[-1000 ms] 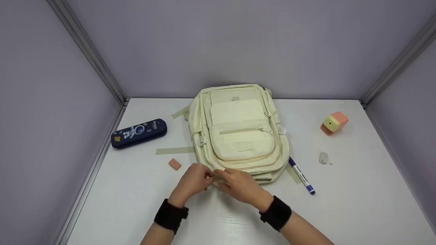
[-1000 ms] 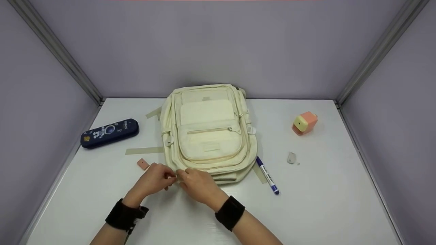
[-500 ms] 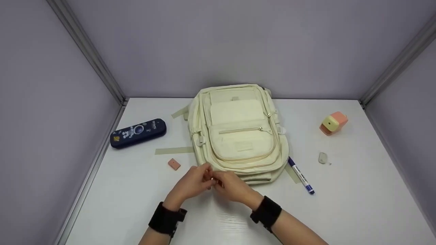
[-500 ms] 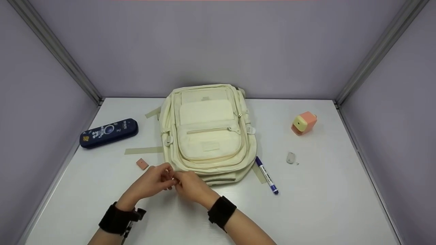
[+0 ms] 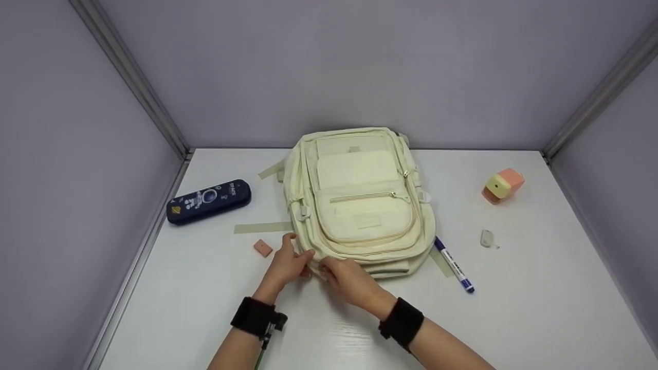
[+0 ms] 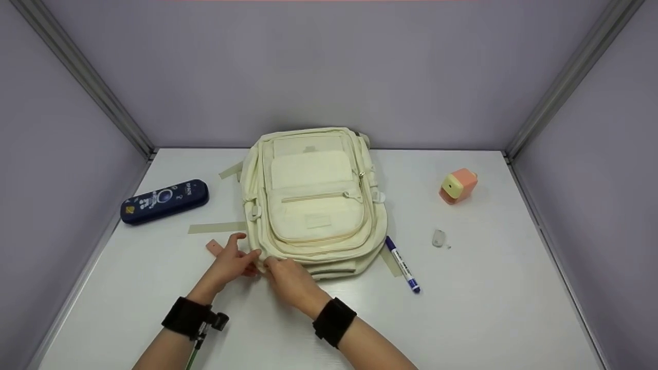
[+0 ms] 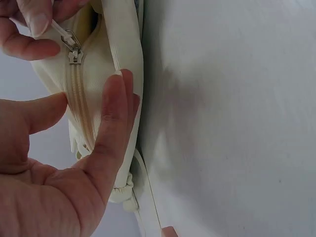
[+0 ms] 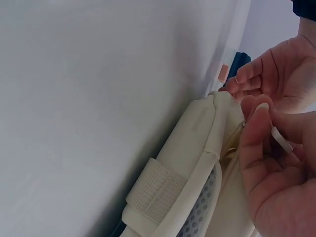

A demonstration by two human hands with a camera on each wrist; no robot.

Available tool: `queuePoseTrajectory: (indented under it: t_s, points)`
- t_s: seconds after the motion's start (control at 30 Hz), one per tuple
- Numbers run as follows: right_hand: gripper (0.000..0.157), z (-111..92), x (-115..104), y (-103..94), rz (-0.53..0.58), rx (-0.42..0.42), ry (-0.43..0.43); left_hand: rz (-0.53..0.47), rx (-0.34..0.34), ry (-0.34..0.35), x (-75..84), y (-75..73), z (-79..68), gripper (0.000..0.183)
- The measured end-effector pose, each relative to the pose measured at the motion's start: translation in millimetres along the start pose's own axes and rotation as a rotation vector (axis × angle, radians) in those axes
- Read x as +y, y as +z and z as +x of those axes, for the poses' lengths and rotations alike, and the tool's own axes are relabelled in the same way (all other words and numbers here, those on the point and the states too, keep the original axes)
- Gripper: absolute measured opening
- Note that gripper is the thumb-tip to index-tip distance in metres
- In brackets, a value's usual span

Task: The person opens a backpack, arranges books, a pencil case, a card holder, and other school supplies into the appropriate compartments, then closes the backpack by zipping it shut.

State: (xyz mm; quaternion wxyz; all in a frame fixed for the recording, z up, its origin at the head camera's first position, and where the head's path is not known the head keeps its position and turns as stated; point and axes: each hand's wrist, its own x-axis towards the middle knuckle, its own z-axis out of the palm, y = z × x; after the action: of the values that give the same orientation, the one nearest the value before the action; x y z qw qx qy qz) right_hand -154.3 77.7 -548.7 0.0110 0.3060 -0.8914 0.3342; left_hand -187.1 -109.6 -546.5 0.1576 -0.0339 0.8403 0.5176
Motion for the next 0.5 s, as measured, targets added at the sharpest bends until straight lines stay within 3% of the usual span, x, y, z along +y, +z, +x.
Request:
queuePoseTrajectory:
  t_s: [0.13, 0.27, 0.5]
  points:
    - [0.005, -3, -2, 1.0, -0.053, 0.042, 0.043, -0.122, 0.021, -0.038, 1.8, 5.1, 5.2, 0.068]
    - [0.013, -7, -5, 2.3, -0.141, 0.111, 0.069, -0.176, 0.041, -0.043, 4.9, 8.3, 9.4, 0.066]
    - [0.02, -11, -2, -2.8, -0.177, 0.138, 0.066, -0.193, 0.068, -0.005, 11.1, 8.2, 10.9, 0.066]
